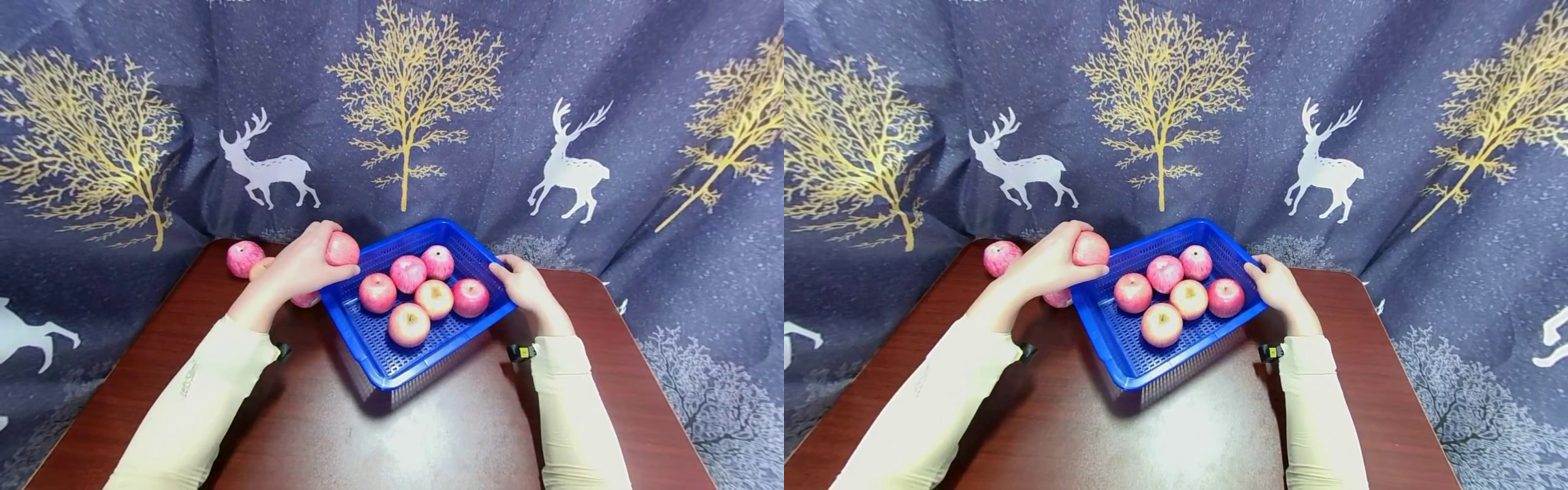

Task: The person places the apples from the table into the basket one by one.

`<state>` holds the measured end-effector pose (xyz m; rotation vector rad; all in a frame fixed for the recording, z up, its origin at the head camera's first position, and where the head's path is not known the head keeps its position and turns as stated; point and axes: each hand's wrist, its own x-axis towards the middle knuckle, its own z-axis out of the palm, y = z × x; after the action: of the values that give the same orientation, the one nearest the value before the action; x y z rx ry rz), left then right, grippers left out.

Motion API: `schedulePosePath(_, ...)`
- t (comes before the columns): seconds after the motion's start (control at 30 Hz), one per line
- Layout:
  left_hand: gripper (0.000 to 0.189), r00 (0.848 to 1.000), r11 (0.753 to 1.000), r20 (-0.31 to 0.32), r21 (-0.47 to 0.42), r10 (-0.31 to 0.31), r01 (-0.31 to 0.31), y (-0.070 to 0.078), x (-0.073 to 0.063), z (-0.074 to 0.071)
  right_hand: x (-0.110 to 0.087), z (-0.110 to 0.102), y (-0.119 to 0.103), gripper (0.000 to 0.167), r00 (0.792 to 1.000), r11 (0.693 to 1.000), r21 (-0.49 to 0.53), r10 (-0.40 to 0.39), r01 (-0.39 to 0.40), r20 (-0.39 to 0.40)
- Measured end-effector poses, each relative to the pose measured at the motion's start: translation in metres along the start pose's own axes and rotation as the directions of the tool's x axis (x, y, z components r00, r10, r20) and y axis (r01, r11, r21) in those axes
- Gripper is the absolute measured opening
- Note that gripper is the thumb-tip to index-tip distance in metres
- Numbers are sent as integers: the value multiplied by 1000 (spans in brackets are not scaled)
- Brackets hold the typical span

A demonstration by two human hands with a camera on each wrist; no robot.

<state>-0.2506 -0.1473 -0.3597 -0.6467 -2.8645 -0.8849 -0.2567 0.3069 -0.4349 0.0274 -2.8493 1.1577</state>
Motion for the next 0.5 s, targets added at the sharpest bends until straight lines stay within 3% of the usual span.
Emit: schedulePosePath(0.5, 78, 996, 997, 38, -6, 81, -81, 41, 32, 14, 3, 1, 2, 54, 1000, 999, -26, -21, 21, 0)
